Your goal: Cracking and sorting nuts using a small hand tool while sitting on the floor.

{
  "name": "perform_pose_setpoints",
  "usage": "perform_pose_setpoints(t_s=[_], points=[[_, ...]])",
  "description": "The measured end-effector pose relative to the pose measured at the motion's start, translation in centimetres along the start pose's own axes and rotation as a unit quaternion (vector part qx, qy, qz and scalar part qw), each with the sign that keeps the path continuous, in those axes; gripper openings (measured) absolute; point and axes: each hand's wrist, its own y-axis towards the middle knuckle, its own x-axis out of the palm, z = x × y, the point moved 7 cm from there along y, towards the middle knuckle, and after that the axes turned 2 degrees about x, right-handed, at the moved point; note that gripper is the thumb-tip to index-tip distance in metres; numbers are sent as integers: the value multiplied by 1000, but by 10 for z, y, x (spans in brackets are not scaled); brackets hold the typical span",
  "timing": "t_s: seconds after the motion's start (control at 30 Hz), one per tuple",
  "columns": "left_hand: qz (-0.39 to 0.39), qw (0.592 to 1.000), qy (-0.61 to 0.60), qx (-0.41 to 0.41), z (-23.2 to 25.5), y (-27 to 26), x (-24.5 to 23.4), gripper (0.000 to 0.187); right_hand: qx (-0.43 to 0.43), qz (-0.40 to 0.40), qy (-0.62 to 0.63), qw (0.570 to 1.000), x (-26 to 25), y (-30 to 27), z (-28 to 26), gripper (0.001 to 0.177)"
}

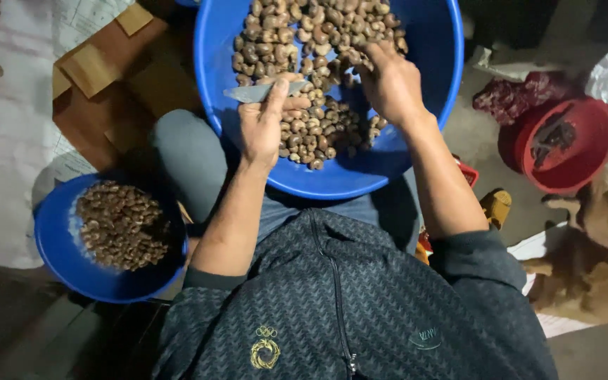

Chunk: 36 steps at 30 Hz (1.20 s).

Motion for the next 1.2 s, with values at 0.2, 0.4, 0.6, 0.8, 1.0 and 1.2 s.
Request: perform_pose_setpoints(t_s=[0.2, 0.4, 0.6, 0.8, 1.0, 1.2], points=[[-2, 1000, -23, -9, -11, 2, -3, 30, 47, -74, -145, 985, 77, 8, 39, 31], [-18, 1000, -16, -8, -14, 2, 1, 29, 38, -33, -177, 983, 78, 15, 34, 18], [-28, 999, 17, 20, -5, -1, 4, 28, 139, 19, 114, 984, 35, 9, 20, 34], [-119, 974, 92, 171, 21, -13, 26, 24, 352, -13, 614, 707, 36, -25, -4, 31], [-159, 932, 125, 301, 36, -25, 51, 18, 311, 79, 670, 669, 45, -59, -20, 31], [-185, 932, 108, 293, 25, -26, 53, 18, 271, 107, 641, 710, 39, -75, -28, 31]])
